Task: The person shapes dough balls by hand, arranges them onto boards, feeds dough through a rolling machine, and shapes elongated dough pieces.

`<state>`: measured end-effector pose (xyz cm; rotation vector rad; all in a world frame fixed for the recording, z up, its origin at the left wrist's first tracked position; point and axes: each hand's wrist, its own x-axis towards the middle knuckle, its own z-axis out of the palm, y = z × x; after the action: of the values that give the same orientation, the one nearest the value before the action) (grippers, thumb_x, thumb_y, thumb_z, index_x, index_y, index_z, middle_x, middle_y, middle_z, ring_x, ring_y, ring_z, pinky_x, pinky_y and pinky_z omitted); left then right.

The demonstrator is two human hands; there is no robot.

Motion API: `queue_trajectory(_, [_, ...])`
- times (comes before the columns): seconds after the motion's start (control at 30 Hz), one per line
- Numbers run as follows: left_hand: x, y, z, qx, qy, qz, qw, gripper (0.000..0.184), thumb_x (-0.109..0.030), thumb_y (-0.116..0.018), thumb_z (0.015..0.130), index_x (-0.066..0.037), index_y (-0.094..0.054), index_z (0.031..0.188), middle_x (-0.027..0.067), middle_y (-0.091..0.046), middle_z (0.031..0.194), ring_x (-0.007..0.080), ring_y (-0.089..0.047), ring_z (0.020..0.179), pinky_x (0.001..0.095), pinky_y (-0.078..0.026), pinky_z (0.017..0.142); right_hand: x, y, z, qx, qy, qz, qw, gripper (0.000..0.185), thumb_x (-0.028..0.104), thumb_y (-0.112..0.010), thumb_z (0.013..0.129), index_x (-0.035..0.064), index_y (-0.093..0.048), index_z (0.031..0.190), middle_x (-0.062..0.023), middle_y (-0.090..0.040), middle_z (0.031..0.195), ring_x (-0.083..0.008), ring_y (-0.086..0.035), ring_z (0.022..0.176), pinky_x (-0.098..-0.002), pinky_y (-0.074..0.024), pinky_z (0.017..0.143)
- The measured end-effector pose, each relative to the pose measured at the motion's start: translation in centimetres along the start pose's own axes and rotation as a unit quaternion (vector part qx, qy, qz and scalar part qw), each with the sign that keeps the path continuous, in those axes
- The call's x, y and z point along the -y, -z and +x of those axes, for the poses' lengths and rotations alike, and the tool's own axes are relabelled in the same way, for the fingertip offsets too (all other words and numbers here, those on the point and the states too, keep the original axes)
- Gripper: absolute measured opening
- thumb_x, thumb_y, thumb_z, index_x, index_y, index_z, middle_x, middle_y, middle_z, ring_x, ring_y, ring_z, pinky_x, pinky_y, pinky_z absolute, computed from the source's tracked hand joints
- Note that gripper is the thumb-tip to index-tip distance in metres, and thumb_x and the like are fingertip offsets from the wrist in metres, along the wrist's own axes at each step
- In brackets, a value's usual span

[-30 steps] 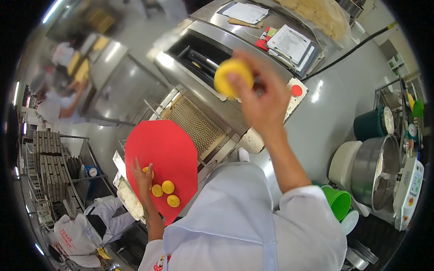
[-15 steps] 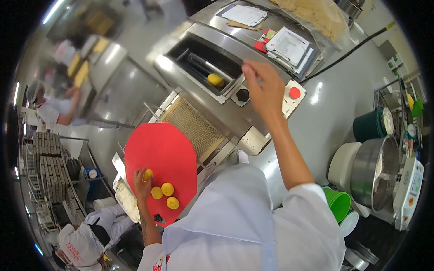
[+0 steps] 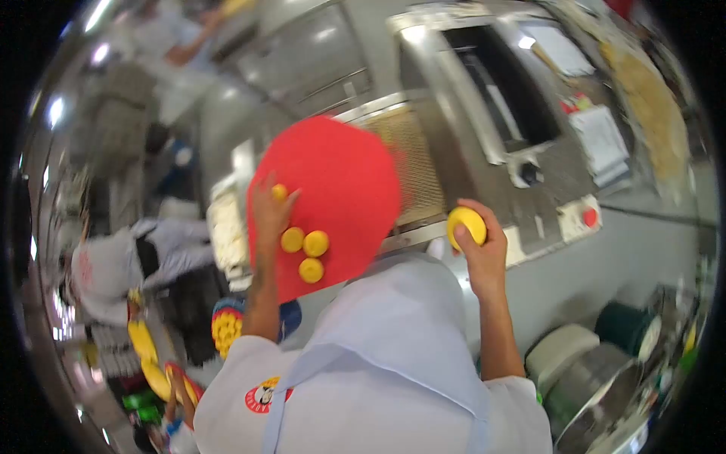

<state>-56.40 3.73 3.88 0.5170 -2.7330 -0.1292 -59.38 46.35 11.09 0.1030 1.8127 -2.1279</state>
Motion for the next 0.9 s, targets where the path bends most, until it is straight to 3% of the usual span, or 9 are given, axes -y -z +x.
queue_trajectory(0.03, [4.6,-2.6,0.3,0.156,0.074,-0.043,0.984,0.063,-0.036,-0.082,0.079,0.0,-0.061,0.127,0.0247,-0.064,0.117,0.0417,-0.059,0.112,0.0481,-0.048,0.097,1.6,0.5,-0.4,-0.03,0.04,0.042,0.998,0.047,0.021,-0.068,0.096,0.005,-0.053,0.137,-0.0078,-0.056,0.133,-0.0136,-0.058,0.108,-0.0284,-0.052,0.088])
queue_trajectory(0.13, [9.7,-5.9,0.6,0.125,0.009,-0.144,0.982,0.052,-0.02,-0.078,0.082,-0.001,-0.061,0.127,0.0236,-0.063,0.115,0.0398,-0.062,0.106,0.0463,-0.052,0.092,8.0,0.9,0.6,-0.117,0.235,0.116,0.958,0.052,0.018,-0.065,0.098,0.0036,-0.048,0.144,-0.0102,-0.05,0.143,-0.0155,-0.058,0.114,-0.0322,-0.0522,0.094])
queue_trajectory(0.2, [8.8,-5.4,0.6,0.135,0.283,-0.534,0.786,0.046,-0.023,-0.072,0.086,-0.003,-0.062,0.125,0.0194,-0.065,0.112,0.0357,-0.065,0.097,0.0451,-0.057,0.083,12.9,2.3,2.1,-0.184,0.42,0.017,0.888,0.054,0.015,-0.066,0.097,0.0014,-0.046,0.145,-0.0112,-0.05,0.144,-0.017,-0.058,0.118,-0.0348,-0.0519,0.098])
queue_trajectory(0.27, [8.0,-2.8,-0.5,0.143,0.32,-0.779,0.52,0.04,-0.026,-0.063,0.09,-0.003,-0.061,0.122,0.0163,-0.066,0.109,0.0308,-0.067,0.089,0.0407,-0.059,0.075,17.7,2.4,4.2,-0.252,0.554,-0.081,0.789,0.054,0.014,-0.068,0.095,0.0002,-0.047,0.143,-0.011,-0.058,0.135,-0.0189,-0.061,0.115,-0.035,-0.0524,0.097])
queue_trajectory(0.3, [6.3,-0.9,-1.1,0.121,0.331,-0.791,0.499,0.039,-0.027,-0.06,0.091,-0.002,-0.062,0.121,0.0164,-0.066,0.109,0.0302,-0.068,0.089,0.0393,-0.059,0.075,19.7,1.7,5.8,-0.28,0.607,-0.089,0.738,0.053,0.013,-0.07,0.094,0.0004,-0.049,0.141,-0.0106,-0.063,0.129,-0.0197,-0.063,0.112,-0.0344,-0.053,0.096])
queue_trajectory(0.47, [4.4,2.2,-4.4,0.096,0.352,-0.82,0.441,0.038,-0.014,-0.055,0.089,-0.002,-0.055,0.126,0.0161,-0.065,0.111,0.03,-0.068,0.092,0.0377,-0.061,0.08,18.2,1.9,16.6,-0.25,0.449,-0.409,0.754,0.041,0.026,-0.066,0.095,-0.0002,-0.06,0.126,-0.0175,-0.069,0.109,-0.0308,-0.067,0.093,-0.0379,-0.0523,0.081])
queue_trajectory(0.63, [-7.5,7.0,-5.4,0.14,0.242,-0.72,0.636,0.065,-0.003,-0.068,0.088,-0.006,-0.035,0.143,0.0164,-0.059,0.121,0.0316,-0.068,0.1,0.0432,-0.06,0.088,12.4,-1.0,10.5,-0.175,0.264,-0.396,0.862,0.053,0.029,-0.069,0.094,0.0112,-0.055,0.142,-0.0185,-0.067,0.118,-0.032,-0.067,0.099,-0.0383,-0.0546,0.082])
queue_trajectory(0.77, [-15.1,9.3,-4.5,0.171,0.052,-0.582,0.793,0.091,0.0,-0.076,0.08,-0.007,-0.027,0.156,0.0183,-0.052,0.139,0.0282,-0.059,0.123,0.0407,-0.049,0.103,2.1,-8.3,3.6,0.213,0.268,-0.207,0.917,0.058,0.026,-0.076,0.089,0.0135,-0.057,0.141,-0.0078,-0.068,0.118,-0.0174,-0.065,0.089,-0.0297,-0.0538,0.073])
queue_trajectory(0.9, [-13.8,10.2,-2.5,0.111,-0.077,-0.395,0.909,0.094,-0.012,-0.08,0.08,-0.009,-0.026,0.158,0.0193,-0.037,0.157,0.0314,-0.035,0.146,0.0456,-0.031,0.117,4.2,-6.1,4.4,0.075,0.139,-0.175,0.972,0.05,0.02,-0.078,0.087,0.014,-0.064,0.134,-0.0061,-0.071,0.108,-0.0103,-0.063,0.075,-0.025,-0.0517,0.066])
